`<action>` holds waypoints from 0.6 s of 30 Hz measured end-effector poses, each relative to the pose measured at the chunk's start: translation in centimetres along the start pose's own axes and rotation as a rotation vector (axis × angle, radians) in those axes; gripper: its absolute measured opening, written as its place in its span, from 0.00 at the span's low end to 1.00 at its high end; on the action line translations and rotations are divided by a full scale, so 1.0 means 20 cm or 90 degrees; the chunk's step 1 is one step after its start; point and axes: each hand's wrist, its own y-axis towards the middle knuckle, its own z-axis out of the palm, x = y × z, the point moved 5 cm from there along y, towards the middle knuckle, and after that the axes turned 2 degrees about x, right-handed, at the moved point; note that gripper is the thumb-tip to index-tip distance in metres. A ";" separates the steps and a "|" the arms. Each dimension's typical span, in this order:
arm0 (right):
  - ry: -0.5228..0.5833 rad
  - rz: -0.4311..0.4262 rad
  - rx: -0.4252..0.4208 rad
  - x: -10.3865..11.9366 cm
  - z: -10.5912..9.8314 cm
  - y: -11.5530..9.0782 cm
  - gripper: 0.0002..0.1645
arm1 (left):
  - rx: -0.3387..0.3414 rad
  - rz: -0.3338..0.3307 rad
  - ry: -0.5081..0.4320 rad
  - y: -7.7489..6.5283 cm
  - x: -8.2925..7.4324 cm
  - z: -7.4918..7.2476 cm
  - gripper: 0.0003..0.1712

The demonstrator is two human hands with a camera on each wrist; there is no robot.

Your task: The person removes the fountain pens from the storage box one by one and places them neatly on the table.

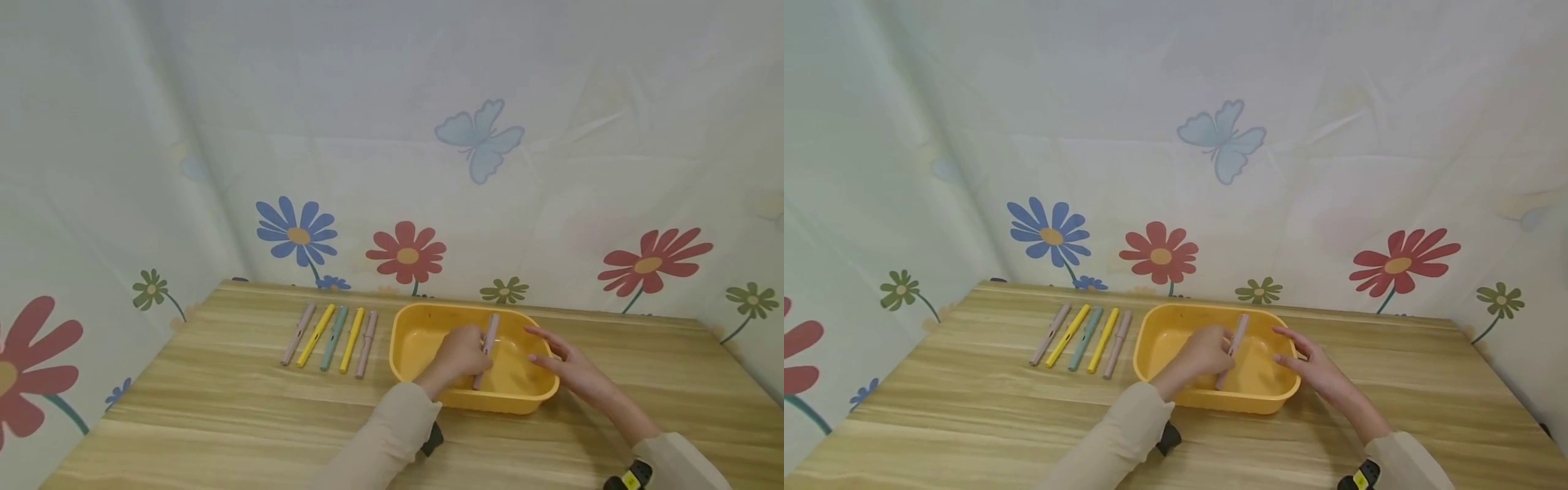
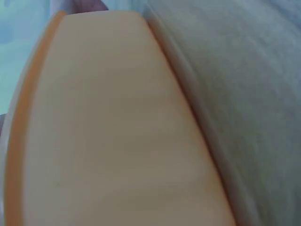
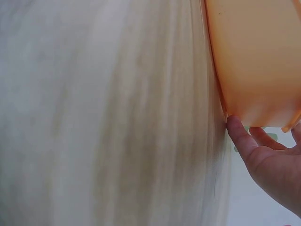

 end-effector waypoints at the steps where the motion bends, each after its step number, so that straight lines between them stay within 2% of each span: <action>1: 0.000 -0.001 0.000 0.00 0.00 0.00 0.34 | -0.001 -0.001 -0.006 0.00 0.00 -0.01 0.09; 6: 0.004 -0.007 0.002 0.01 0.00 0.00 0.34 | 0.000 -0.013 -0.055 0.00 0.02 -0.05 0.21; 13: -0.002 -0.015 0.004 0.01 0.00 0.00 0.34 | 0.004 -0.030 -0.110 -0.01 0.05 -0.12 0.24; 18: -0.003 -0.009 -0.005 0.00 0.00 0.00 0.34 | 0.001 -0.027 -0.130 -0.02 0.06 -0.17 0.25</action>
